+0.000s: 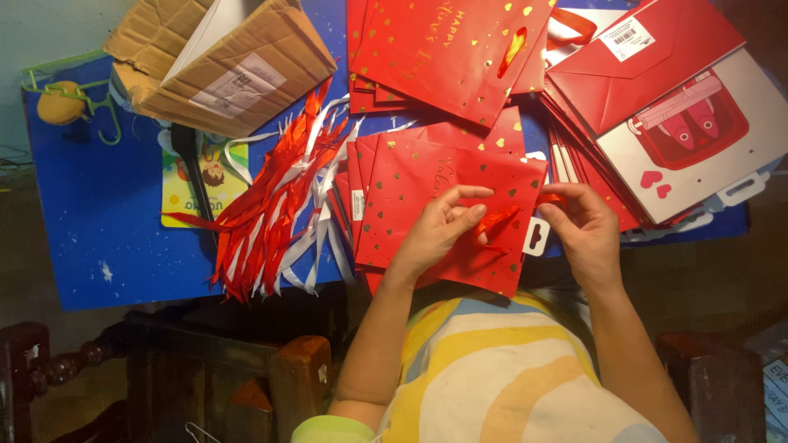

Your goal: The person assembles red Valentine's Day gift bags by threading red ribbons through the bag handles and tying them. They handle multiple bags one at a time, pulling ribbons through the slots and securing them before stacking the finished bags.

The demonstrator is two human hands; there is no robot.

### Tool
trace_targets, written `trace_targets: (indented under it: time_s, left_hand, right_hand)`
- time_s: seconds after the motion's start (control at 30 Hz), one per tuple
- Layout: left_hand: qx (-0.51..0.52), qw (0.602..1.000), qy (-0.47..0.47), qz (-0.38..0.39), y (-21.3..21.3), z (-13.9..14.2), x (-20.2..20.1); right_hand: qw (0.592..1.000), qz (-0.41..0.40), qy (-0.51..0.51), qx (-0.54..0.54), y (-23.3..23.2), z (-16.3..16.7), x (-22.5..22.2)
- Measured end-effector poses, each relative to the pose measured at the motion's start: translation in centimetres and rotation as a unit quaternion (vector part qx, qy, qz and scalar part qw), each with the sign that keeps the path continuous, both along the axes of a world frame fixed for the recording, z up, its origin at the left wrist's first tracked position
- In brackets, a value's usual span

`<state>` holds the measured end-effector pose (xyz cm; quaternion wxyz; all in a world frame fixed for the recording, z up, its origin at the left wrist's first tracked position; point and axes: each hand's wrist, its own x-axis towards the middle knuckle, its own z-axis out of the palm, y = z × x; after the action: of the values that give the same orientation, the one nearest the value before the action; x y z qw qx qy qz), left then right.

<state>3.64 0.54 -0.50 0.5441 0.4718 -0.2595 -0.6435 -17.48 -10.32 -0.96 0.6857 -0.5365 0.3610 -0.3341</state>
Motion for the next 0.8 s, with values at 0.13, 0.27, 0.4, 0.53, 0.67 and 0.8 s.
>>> trace_targets:
  time_s: [0.13, 0.27, 0.4, 0.53, 0.67, 0.8]
  left_hand:
    - [0.001, 1.000, -0.028, -0.002, 0.0, -0.5, -0.2]
    - [0.007, 0.998, -0.059, 0.008, 0.2, -1.2, -0.6]
    - [-0.021, 0.998, -0.052, 0.015, 0.1, -1.3, -0.9]
    - [-0.005, 0.998, -0.063, 0.000, 0.0, -0.6, -0.8]
    - [-0.017, 0.993, -0.115, -0.001, 0.0, 0.2, -0.9]
    - [-0.003, 0.993, -0.121, -0.002, 0.0, 0.6, -1.1]
  right_hand:
    - [0.999, -0.009, 0.041, -0.009, 0.1, -0.9, -0.3]
    - [0.997, -0.033, 0.050, -0.043, 0.4, -2.0, -0.4]
    - [0.997, -0.074, 0.004, 0.005, 0.5, -2.1, -0.3]
    - [0.992, -0.095, -0.069, 0.035, 0.3, -1.3, -0.2]
    - [0.994, -0.073, -0.062, 0.056, -0.1, -0.7, -0.2]
    - [0.998, -0.052, 0.023, 0.022, -0.1, -0.5, -0.4]
